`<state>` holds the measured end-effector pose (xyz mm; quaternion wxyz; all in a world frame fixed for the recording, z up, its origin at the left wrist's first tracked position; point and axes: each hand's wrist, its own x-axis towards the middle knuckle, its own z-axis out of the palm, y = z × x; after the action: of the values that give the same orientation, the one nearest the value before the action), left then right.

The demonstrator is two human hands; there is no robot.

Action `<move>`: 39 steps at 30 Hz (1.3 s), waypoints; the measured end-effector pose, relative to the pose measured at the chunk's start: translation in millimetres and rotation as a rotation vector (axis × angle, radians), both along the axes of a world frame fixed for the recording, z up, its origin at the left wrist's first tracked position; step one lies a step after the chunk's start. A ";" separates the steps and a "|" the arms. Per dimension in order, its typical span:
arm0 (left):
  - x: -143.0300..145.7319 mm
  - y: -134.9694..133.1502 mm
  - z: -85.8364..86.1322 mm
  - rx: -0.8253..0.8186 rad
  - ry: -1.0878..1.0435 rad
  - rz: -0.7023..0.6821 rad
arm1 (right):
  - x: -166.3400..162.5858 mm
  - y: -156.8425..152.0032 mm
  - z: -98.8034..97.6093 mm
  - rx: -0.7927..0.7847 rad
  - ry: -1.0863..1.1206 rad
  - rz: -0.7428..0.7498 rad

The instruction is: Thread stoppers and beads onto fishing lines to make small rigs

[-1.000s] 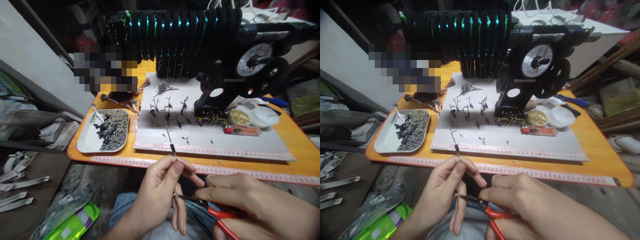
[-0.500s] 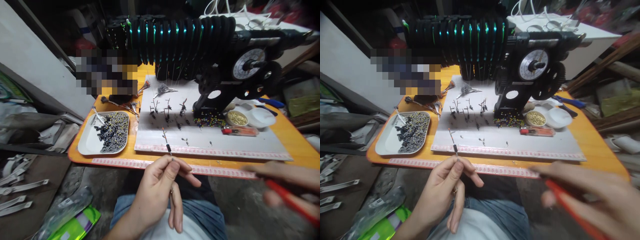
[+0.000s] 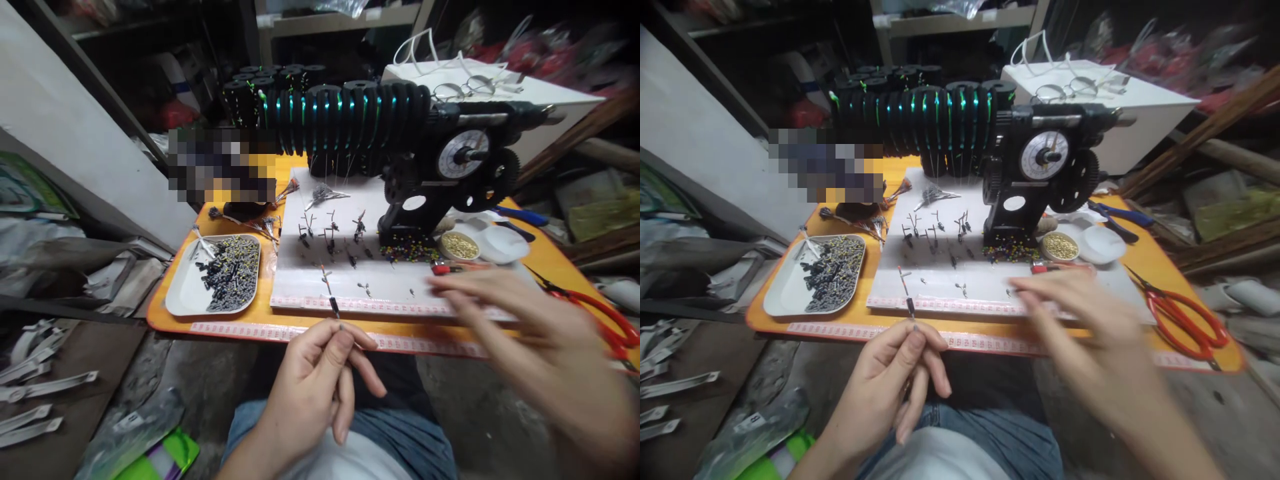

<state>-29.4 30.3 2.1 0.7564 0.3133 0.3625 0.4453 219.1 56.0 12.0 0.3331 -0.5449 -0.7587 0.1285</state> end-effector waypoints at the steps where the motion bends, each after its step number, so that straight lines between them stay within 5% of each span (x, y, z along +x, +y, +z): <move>1: -0.4 -0.6 1.6 0.006 0.050 0.012 | -33.2 16.8 13.2 -0.142 0.099 0.128; 3: -2.5 -1.5 4.6 0.009 0.141 0.026 | -86.3 40.3 31.7 -0.362 0.313 0.393; 6: -8.4 -0.5 6.8 0.027 0.205 0.048 | -120.7 51.9 41.5 -0.500 0.459 0.526; 11: -17.4 3.7 3.2 0.114 0.220 0.092 | -118.7 49.9 42.8 -0.441 0.477 0.560; 16: -17.5 -10.9 -14.2 0.166 0.350 0.108 | -123.2 46.7 39.7 -0.854 0.978 0.586; 19: -20.2 -22.8 -27.8 0.309 0.522 0.106 | -127.1 43.6 34.9 -0.951 1.119 0.559; 22: -28.8 -26.9 -31.3 0.520 0.720 0.031 | -129.4 41.4 29.3 -0.960 1.091 0.523; 26: -49.0 -15.7 -11.2 0.640 0.902 -0.104 | -128.2 43.6 22.7 -0.922 0.871 0.472; 32: -70.9 62.0 33.7 0.533 0.872 0.379 | -123.6 54.9 13.2 -0.627 0.553 0.393; 36: -69.9 121.6 47.3 0.647 0.973 0.425 | -119.9 61.3 9.1 -0.478 0.347 0.318; 39: -66.9 128.3 49.3 0.695 0.996 0.459 | -116.3 65.9 8.0 -0.311 0.175 0.256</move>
<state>-96.3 158.6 51.5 0.2378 0.6234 0.5626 0.4882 102.8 121.9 20.0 0.2905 -0.4756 -0.7609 0.3323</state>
